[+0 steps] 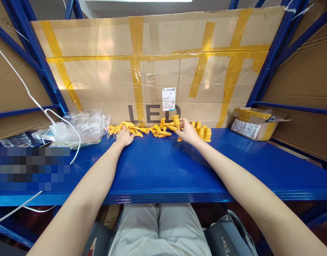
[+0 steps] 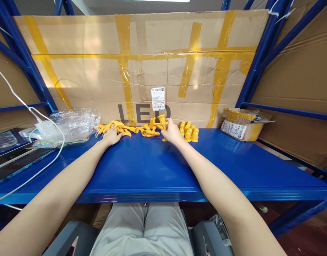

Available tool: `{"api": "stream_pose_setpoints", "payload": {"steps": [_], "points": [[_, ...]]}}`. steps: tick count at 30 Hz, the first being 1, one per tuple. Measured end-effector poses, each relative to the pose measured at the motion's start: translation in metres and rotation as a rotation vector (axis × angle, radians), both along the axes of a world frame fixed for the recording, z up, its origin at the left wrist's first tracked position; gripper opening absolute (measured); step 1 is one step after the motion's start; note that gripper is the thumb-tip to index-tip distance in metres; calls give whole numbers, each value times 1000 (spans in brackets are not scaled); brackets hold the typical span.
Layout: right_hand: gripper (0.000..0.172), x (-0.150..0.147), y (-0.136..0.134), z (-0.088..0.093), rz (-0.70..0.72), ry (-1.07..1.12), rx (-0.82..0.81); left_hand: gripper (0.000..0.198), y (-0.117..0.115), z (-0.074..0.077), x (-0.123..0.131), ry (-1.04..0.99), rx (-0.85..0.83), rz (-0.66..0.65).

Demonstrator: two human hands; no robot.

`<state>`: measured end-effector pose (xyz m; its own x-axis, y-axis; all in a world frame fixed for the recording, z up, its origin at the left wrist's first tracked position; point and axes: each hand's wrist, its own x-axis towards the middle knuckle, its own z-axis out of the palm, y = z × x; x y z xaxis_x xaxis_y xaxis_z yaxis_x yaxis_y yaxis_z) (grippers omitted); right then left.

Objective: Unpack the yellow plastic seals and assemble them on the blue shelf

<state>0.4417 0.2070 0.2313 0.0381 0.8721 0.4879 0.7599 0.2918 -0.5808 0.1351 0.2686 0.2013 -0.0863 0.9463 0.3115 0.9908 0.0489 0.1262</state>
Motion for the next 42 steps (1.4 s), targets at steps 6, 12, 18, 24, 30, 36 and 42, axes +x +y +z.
{"api": "stream_pose_setpoints", "payload": {"steps": [6, 12, 18, 24, 30, 36, 42], "points": [[35, -3, -3, 3, 109, 352, -34, 63, 0, 0, 0, -19, 50, -41], [19, -7, -10, 8, 262, 560, -32, 54, -4, 2, 1, -29, 50, -51], [30, -10, -11, 9, 288, 662, -45, 47, -13, 12, 12, -23, 150, -78], [29, -17, -15, 9, 382, 686, 51, 56, -49, 34, 51, -41, 339, -493], [35, -23, -22, 8, 513, 613, 86, 55, -72, 36, 87, -11, 359, -630], [26, -19, -18, 5, 470, 275, 63, 44, -71, 38, 82, 13, 371, -503], [22, -15, -21, 6, 321, -277, 35, 43, -69, 37, 75, 83, 317, -578]]}}
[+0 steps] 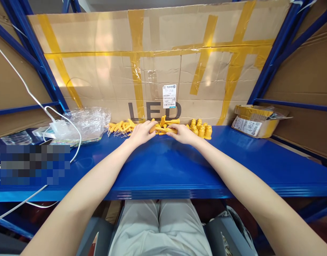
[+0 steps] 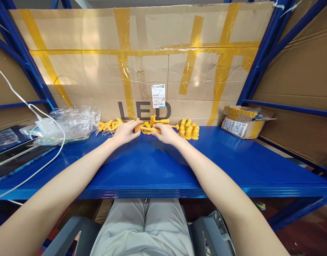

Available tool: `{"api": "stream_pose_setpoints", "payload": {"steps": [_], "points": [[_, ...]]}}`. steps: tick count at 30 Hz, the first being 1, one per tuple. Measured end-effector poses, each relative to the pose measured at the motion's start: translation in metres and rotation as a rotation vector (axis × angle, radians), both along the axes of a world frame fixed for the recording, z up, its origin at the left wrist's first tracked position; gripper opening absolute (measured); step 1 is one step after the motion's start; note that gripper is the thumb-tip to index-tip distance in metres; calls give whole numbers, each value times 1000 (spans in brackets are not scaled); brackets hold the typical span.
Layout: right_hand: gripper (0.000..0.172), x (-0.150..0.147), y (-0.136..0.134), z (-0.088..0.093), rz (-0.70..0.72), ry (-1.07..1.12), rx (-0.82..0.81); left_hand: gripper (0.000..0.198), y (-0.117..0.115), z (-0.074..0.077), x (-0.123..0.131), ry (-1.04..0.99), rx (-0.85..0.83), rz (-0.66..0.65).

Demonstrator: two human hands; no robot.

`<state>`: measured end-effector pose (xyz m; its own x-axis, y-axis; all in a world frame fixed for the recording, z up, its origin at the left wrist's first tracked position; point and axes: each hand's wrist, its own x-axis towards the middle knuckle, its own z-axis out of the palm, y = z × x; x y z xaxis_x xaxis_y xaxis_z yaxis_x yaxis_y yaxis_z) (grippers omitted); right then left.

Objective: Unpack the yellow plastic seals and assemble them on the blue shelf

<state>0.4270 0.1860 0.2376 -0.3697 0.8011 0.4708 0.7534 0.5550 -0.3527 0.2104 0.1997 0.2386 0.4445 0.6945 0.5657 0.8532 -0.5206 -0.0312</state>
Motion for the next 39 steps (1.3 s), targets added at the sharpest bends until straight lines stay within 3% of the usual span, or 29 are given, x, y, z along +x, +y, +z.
{"api": "stream_pose_setpoints", "payload": {"steps": [8, 16, 23, 34, 39], "points": [[24, 1, -7, 4, -89, -234, 239, 39, -2, -1, 7, -65, -15, 25], [27, -5, -9, 2, -57, -278, 194, 40, -5, 5, 4, -42, -24, 58], [18, 4, -4, 2, -95, -290, 213, 41, -3, 4, 1, -33, -38, 81], [13, 7, -3, 4, -120, -251, 192, 42, 18, 9, -33, -105, -52, 478], [17, 10, 0, 2, -128, -257, 175, 47, 29, 5, -57, -246, -62, 538]]}}
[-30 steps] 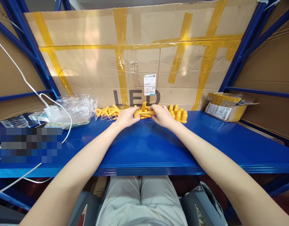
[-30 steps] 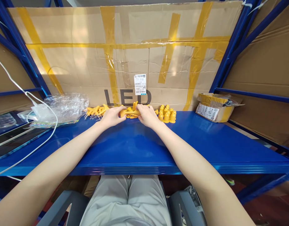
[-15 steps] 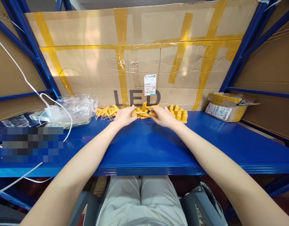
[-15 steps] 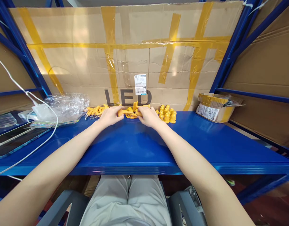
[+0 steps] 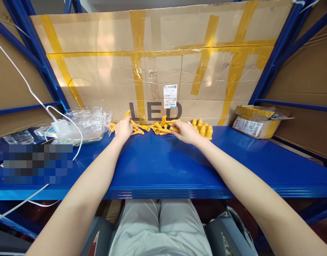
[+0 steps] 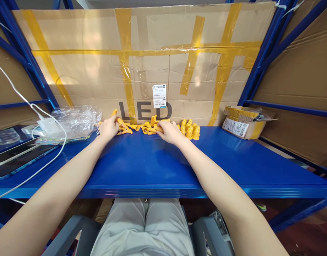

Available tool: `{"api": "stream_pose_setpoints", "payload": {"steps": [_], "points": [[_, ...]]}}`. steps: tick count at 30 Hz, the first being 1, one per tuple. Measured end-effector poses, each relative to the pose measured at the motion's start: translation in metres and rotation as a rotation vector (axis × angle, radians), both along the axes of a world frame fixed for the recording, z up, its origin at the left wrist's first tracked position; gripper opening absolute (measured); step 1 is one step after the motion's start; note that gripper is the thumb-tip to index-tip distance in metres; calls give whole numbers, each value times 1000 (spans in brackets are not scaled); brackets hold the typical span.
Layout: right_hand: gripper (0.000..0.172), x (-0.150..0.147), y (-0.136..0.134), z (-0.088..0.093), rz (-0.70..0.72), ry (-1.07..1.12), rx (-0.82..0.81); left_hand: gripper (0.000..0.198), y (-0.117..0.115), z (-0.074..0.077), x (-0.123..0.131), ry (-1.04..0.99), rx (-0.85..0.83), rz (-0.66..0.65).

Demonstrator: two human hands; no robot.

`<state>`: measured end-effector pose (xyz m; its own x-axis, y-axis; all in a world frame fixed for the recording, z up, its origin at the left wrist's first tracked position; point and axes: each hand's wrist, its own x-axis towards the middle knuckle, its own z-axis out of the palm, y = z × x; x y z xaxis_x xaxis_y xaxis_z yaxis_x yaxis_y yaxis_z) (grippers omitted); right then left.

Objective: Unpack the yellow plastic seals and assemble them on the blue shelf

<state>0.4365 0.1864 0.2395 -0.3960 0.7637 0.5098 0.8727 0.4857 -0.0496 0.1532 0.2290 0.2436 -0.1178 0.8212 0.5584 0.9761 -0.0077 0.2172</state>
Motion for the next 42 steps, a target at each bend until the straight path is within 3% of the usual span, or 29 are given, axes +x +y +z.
{"api": "stream_pose_setpoints", "payload": {"steps": [4, 10, 17, 25, 32, 37, 42], "points": [[17, 1, 1, 0, 4, 3, -3, 53, 15, -11, -16, -49, -13, -18], [16, 0, -1, 1, 14, 15, 14, 63, 26, -28, -25, -57, -241, -12], [15, 10, 7, 5, -32, 179, 56, 60, 24, -31, -20, 46, -241, 7], [15, 32, 6, 21, -285, 465, -105, 60, 27, -32, -16, 12, -222, 19], [15, 42, -2, 34, -508, 267, -257, 63, 25, -33, -15, 21, -246, 12], [17, 55, 0, 36, -578, 53, -416, 61, 21, -31, -13, 43, -215, -17], [21, 65, -1, 37, -640, 24, -548, 57, 19, -29, -11, 76, -204, -1]]}}
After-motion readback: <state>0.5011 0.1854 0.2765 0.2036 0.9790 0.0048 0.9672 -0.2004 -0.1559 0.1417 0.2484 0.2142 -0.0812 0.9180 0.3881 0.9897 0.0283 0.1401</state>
